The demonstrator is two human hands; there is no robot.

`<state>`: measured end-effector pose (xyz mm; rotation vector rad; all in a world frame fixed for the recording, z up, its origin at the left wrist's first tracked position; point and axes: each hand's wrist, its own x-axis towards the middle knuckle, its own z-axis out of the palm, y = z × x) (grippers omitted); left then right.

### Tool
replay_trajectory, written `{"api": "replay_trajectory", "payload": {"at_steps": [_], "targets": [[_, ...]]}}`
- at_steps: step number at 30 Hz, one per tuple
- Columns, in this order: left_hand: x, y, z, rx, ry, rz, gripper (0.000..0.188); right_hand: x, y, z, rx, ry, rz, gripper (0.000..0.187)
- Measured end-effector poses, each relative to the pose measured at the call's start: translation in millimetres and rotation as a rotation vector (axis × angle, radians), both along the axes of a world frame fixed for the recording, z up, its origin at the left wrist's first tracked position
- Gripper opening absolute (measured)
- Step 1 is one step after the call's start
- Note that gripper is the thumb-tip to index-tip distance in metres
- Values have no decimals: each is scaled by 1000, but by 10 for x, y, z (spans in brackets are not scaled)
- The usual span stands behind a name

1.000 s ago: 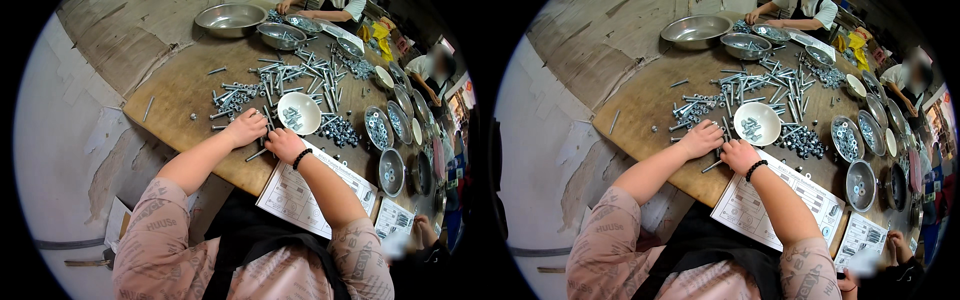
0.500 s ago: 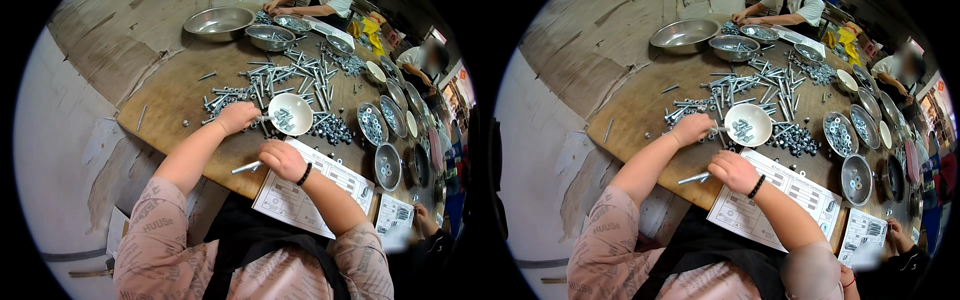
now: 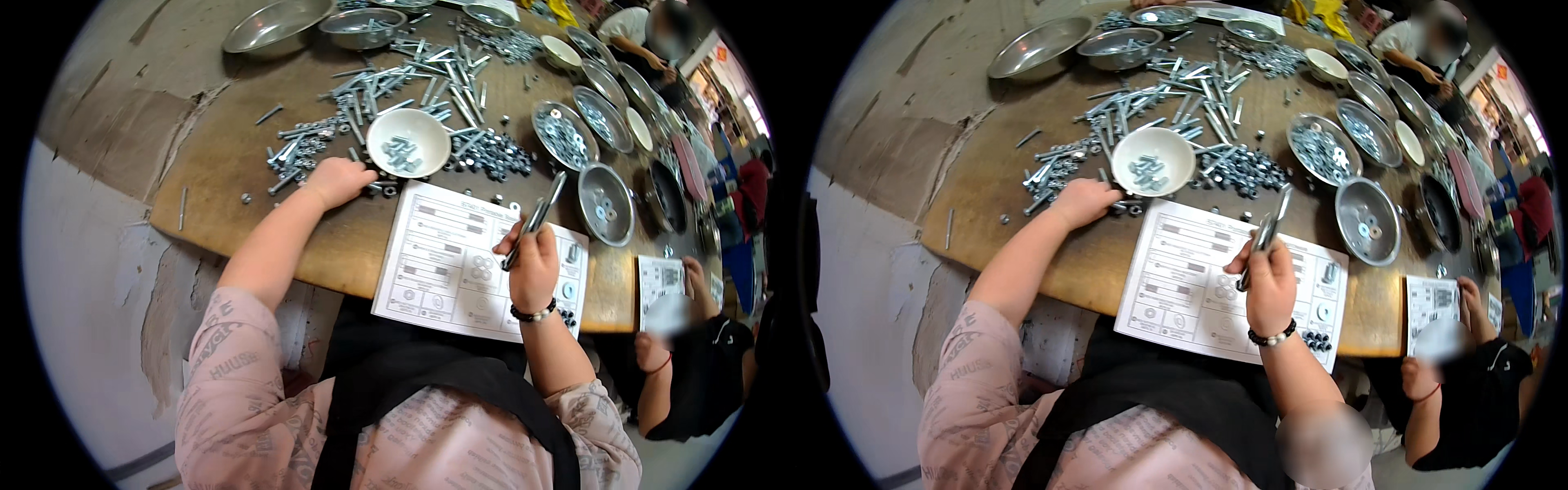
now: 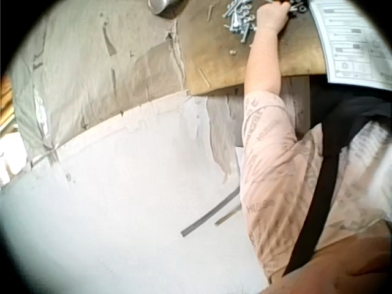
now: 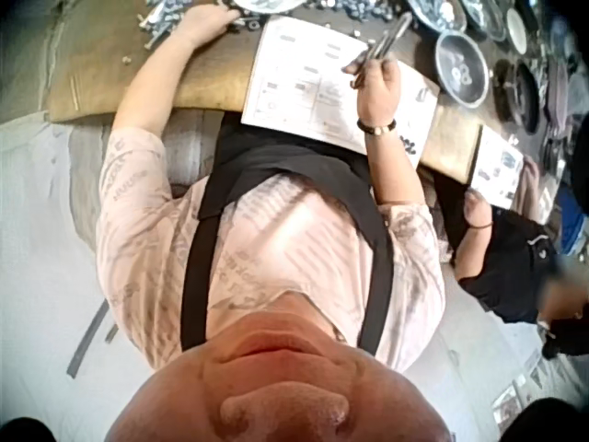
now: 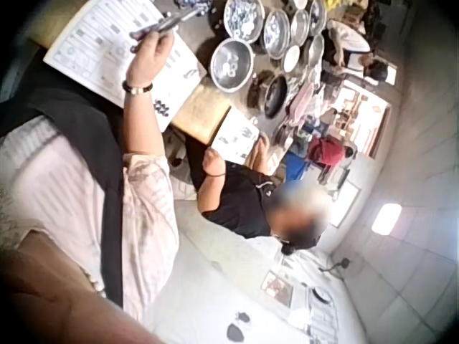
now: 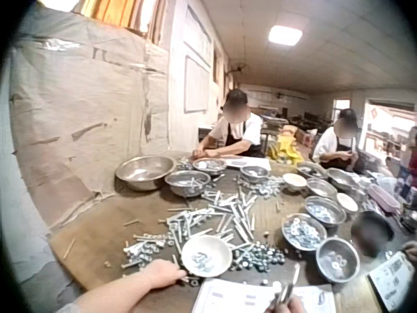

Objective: The person sorts metal fasteners including bolts, nuts, and washers from a large pile on a table into separate bowls and onto a printed instruction sheet. They repeatedly pick up items, place them into designated areas, and adjust the layout of the sheet and bowls.

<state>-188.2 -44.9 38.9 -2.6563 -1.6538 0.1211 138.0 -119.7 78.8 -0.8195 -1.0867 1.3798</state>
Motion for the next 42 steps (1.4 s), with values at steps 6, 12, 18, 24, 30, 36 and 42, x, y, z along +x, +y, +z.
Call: {"api": "replay_trajectory", "payload": {"at_steps": [6, 12, 18, 24, 30, 36, 42], "targets": [[121, -408, 81, -64, -1038, 536, 26, 667, 105, 48, -61, 319, -120, 18], [496, -592, 252, -568, -1903, 486, 37, 933, 162, -50, -182, 338, -159, 18], [1365, -414, 426, -707, -1790, 606, 14, 997, 110, -88, -225, 318, -182, 19], [1992, -145, 434, -677, -1345, 484, 13, 1218, 67, -48, -225, 262, -229, 18], [2180, 162, 272, -232, -842, 254, 23, 1383, -18, -33, -239, 221, -297, 16], [2388, 435, 249, -185, -161, 11, 24, 1409, -23, -76, -216, 240, -264, 16], [2413, 609, 124, -173, 26, -41, 28, 1411, -5, -77, -206, 226, -239, 15]]}}
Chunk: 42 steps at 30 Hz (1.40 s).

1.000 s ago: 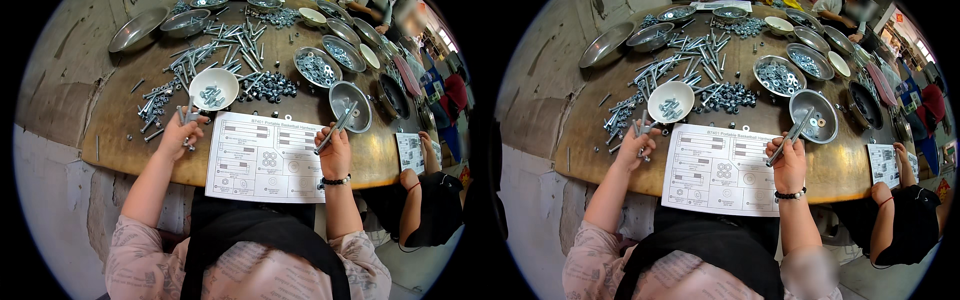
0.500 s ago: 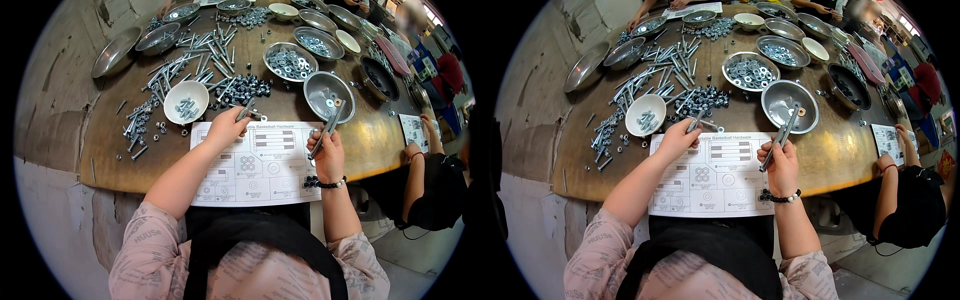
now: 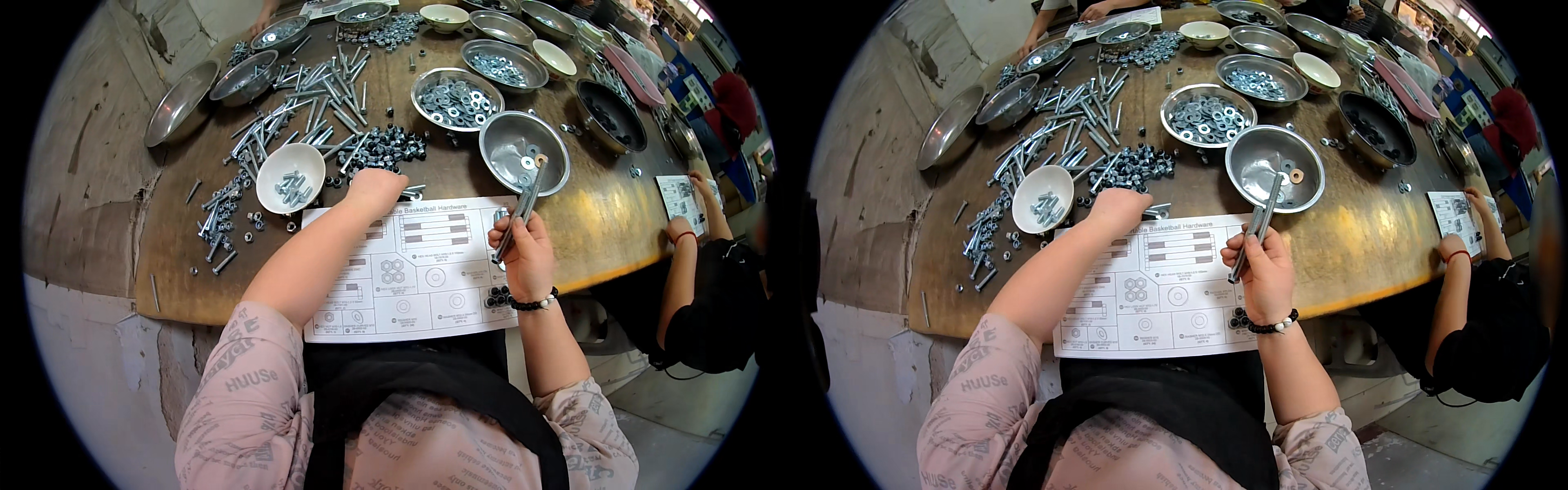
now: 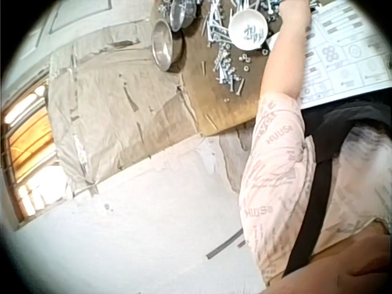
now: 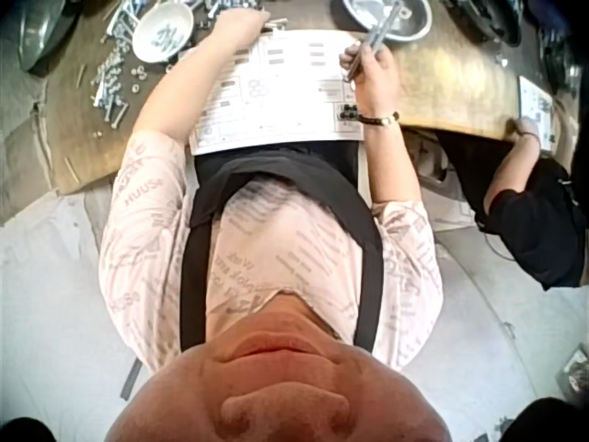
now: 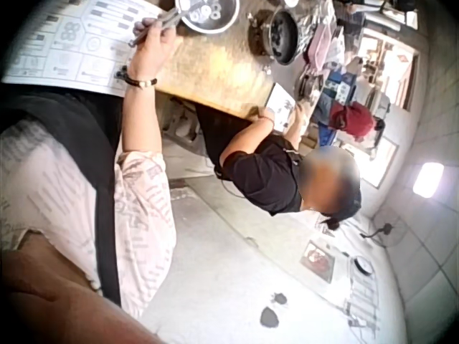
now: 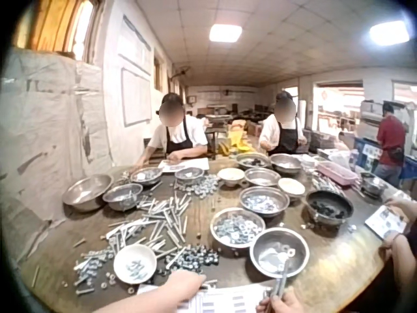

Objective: The person sorts metal fasteners including bolts, nuts, and washers from a large pile on a table into separate bowls and onto a printed instruction sheet. They repeatedly pick up items, place them into designated areas, and adjust the layout of the sheet and bowls.

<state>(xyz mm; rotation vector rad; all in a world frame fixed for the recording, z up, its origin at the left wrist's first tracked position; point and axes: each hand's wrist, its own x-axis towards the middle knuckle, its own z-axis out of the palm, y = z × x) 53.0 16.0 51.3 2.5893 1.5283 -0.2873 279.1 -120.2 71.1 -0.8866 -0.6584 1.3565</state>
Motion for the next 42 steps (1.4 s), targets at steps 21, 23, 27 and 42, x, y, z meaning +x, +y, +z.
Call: {"api": "replay_trajectory", "payload": {"at_steps": [21, 23, 27, 42], "targets": [[240, -558, 77, 179, -543, -139, 15, 60, 158, 13, -38, -53, -23, 18], [311, -601, -13, 311, -368, -327, 14, 24, 218, -39, -68, -112, -5, 18], [356, -713, -125, 285, -319, -351, 14, -113, 334, -155, -95, -275, 89, 18], [-312, -791, -12, -114, -499, 43, 51, -327, 409, -293, 357, -1461, 155, 18]]}}
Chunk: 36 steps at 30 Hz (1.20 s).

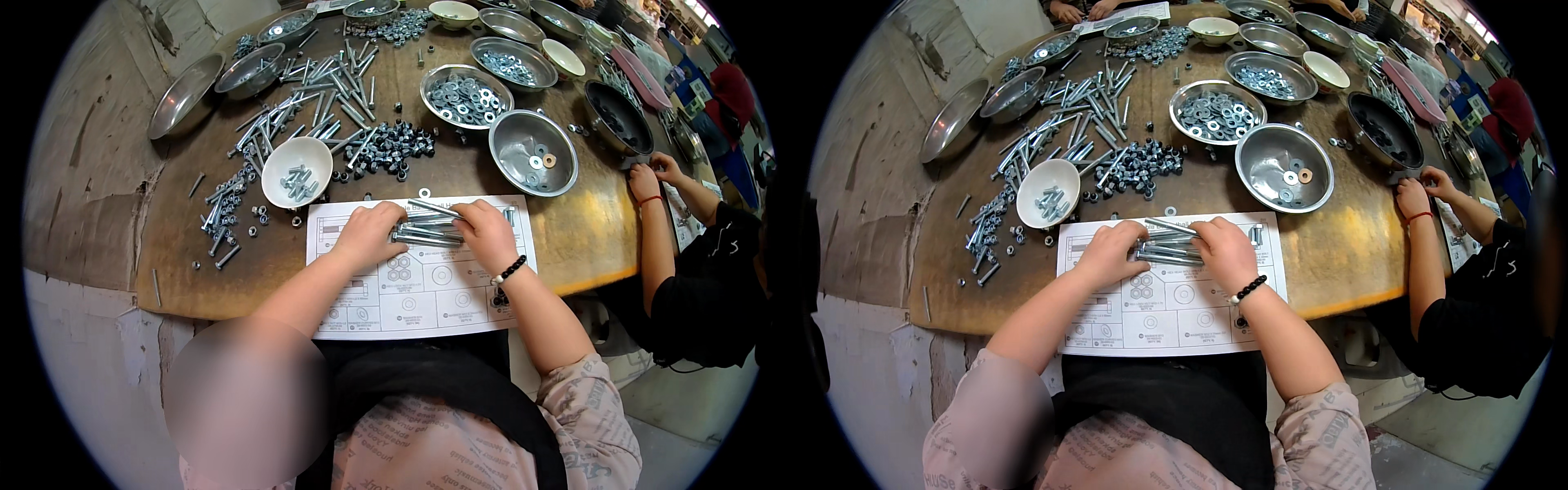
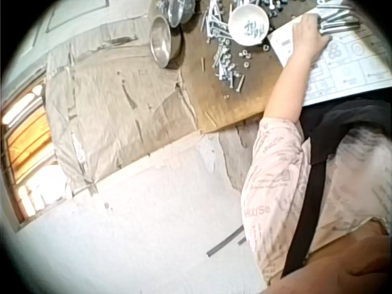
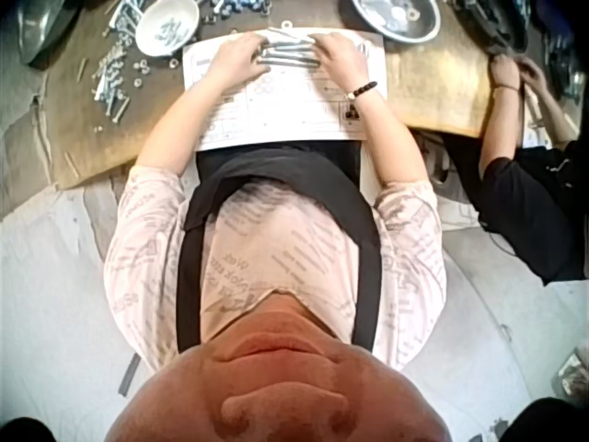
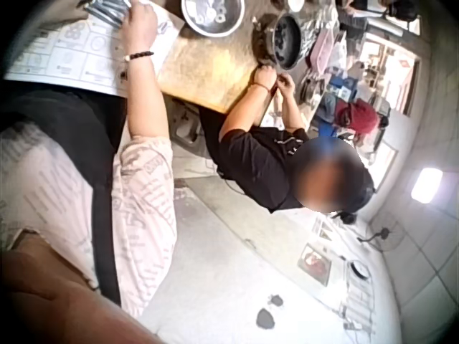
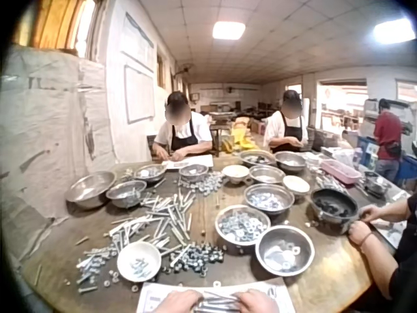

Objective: The person sorts metal fasteners including bolts, nuts, and washers from a large pile on a table into separate bowls and onto a printed instruction sheet. They repeatedly pick up items, place them into designated areas, and adjust the layout of the sheet and bowls.

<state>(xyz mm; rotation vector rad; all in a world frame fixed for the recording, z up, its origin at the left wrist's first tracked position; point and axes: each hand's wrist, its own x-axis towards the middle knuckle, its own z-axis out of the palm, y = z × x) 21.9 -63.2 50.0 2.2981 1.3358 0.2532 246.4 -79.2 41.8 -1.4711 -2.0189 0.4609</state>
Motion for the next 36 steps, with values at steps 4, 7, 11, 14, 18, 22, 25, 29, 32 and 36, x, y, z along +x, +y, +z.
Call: {"api": "replay_trajectory", "payload": {"at_steps": [4, 7, 11, 14, 18, 22, 25, 29, 32, 36], "targets": [[-10, -25, -88, 53, -122, 5, 62, 127, -93, 18, 77, -68, 202, 26], [37, -33, -81, 45, -138, 8, 67, 134, -138, -8, 92, -291, 239, 30], [77, -31, -99, 45, -128, 14, 70, 78, -175, -108, 157, -515, 159, 32], [76, -39, -135, 80, -101, 14, 72, 8, -230, -53, 198, -570, 147, 34], [191, -78, -54, 110, -9, 51, 68, 60, -193, -7, 156, -336, 110, 36], [322, -96, -47, 124, 40, 91, 58, 131, -95, -105, -149, 528, -63, 38], [414, -100, -64, 147, 42, 124, 54, 46, -86, -24, -382, 1106, -185, 59], [534, -106, -93, 211, 55, 96, 50, -48, -54, -120, -484, 1344, -207, 68], [554, -103, -122, 233, 55, 96, 49, -24, -67, -143, -485, 1364, -190, 67], [572, -98, -131, 247, 58, 97, 48, -16, -58, -151, -479, 1360, -163, 66]]}}
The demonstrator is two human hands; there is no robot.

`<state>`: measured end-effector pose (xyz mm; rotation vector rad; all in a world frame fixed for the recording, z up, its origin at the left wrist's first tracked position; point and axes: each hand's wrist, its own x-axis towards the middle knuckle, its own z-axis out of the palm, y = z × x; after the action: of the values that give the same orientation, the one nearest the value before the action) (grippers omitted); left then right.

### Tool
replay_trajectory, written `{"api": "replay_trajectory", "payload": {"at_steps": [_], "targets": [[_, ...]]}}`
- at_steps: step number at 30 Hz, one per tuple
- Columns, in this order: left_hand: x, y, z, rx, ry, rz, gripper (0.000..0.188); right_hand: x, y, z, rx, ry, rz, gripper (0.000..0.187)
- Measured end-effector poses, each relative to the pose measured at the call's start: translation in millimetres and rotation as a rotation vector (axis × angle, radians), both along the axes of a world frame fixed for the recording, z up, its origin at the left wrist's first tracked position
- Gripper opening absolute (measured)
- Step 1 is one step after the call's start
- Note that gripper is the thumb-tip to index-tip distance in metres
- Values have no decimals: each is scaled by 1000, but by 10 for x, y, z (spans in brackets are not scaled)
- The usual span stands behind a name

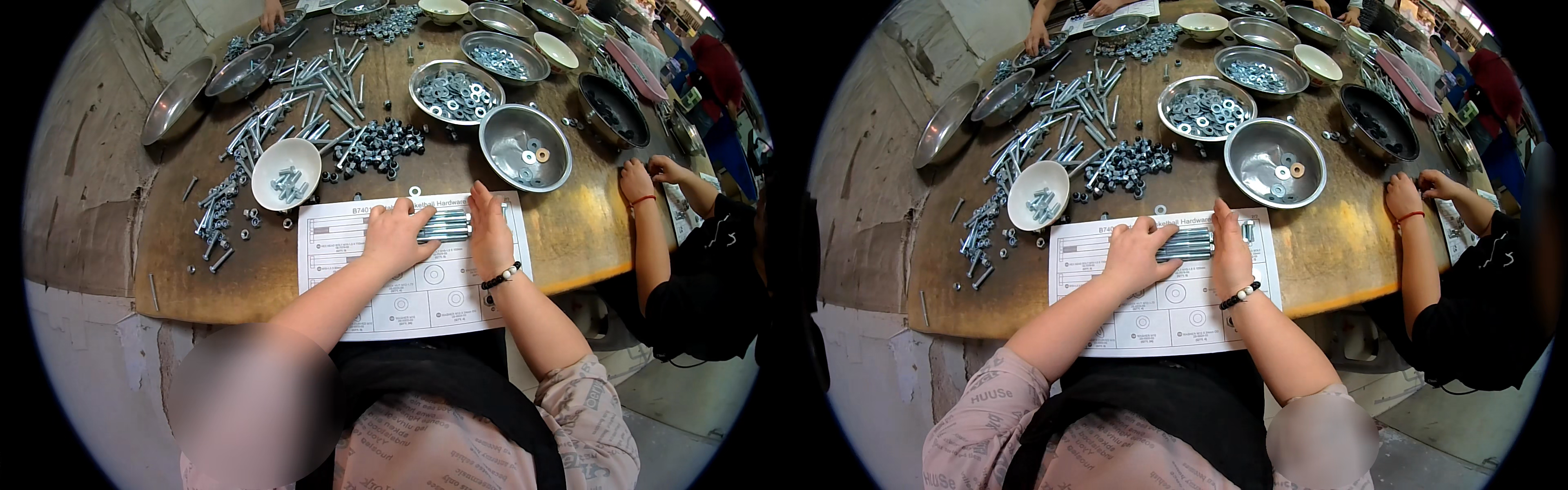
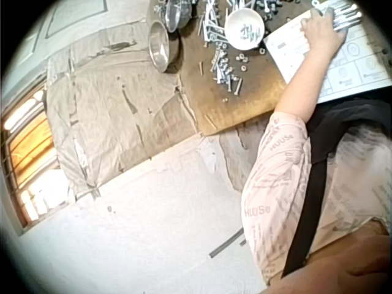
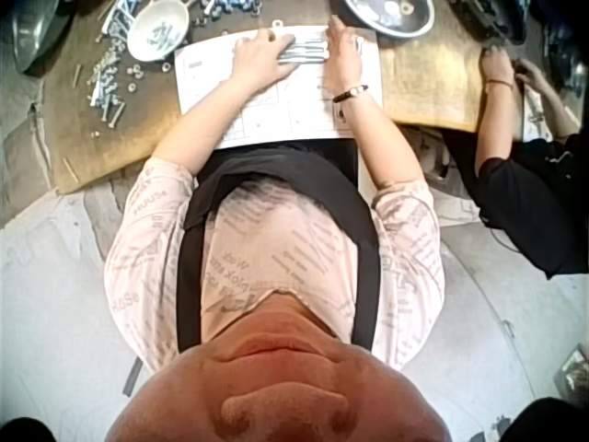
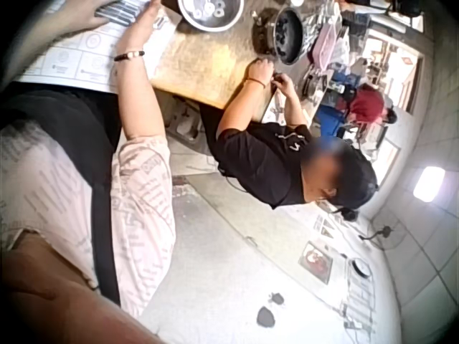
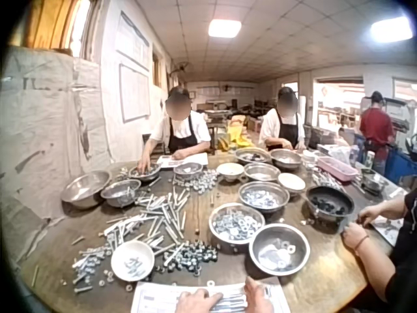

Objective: The person sorts metal fasteners including bolts, nuts, and washers from a large pile on a table into separate bowls and onto a printed instruction sheet. They repeatedly pick up items, place them into designated areas, and adjust the layout of the sheet and bowls.

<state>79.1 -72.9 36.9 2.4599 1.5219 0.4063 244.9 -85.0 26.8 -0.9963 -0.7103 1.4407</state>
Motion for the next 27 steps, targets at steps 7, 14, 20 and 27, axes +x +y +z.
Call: {"api": "replay_trajectory", "payload": {"at_steps": [7, 14, 20, 27], "targets": [[-9, -17, -33, 48, -19, 22, 50, 39, 43, -56, 20, -44, 64, 67], [-188, 48, -243, -200, -1017, 230, 50, 2, 35, 8, 12, -49, 26, 68], [-41, -46, -294, -570, -1508, 87, 88, 10, 63, -74, 3, -70, 54, 68], [-191, 39, -198, -553, -1561, 181, 78, -7, 38, 115, -48, -161, 82, 69]]}}
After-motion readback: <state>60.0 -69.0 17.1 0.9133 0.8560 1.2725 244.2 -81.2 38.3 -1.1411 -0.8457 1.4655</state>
